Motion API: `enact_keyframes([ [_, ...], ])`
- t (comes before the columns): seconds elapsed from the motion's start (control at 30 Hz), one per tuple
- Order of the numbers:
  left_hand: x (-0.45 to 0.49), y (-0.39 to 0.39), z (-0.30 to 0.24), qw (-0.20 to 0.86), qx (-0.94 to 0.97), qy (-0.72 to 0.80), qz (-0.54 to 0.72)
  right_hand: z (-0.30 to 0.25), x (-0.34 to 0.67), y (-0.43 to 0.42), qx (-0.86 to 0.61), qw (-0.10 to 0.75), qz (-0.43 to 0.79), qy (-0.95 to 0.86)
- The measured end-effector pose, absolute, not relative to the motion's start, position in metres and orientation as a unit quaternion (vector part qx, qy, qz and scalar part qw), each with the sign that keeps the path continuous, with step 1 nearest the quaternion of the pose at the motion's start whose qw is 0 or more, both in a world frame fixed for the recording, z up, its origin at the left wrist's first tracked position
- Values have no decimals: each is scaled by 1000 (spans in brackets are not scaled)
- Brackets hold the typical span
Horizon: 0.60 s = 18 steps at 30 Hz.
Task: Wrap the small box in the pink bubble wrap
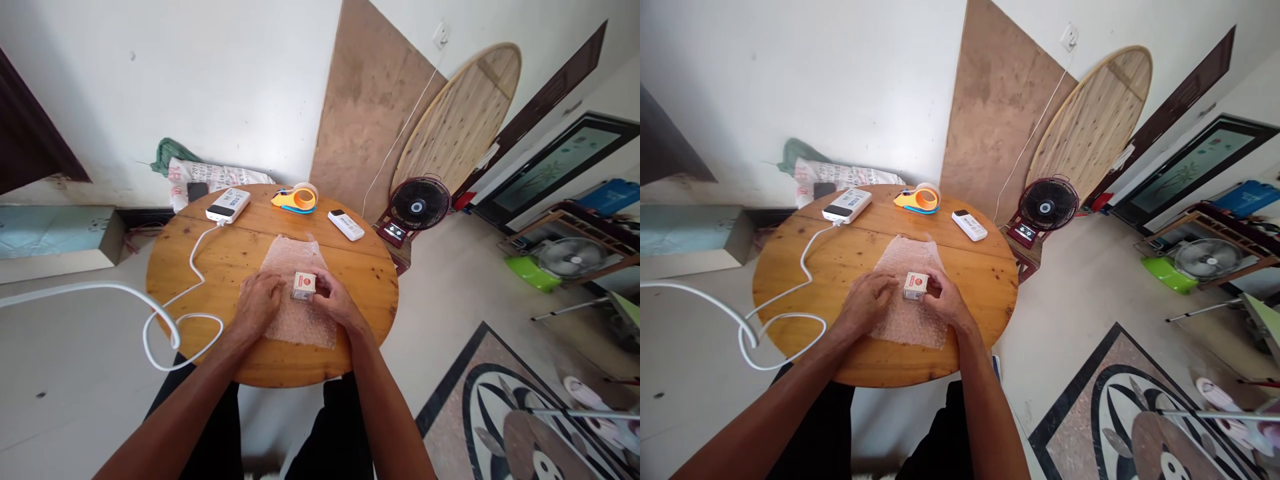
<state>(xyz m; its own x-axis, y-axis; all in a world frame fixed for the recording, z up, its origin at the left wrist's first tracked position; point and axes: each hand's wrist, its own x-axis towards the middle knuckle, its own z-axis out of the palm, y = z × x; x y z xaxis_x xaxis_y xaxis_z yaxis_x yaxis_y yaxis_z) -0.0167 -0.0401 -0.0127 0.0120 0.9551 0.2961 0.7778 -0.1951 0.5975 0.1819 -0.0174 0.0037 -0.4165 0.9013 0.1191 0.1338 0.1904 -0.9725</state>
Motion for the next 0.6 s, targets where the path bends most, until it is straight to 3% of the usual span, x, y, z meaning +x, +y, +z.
enact_keyframes([
  [0.6, -14, -45, -9, 100, 716, 629, 287, 0, 182, -15, -393, 361, 489, -690],
])
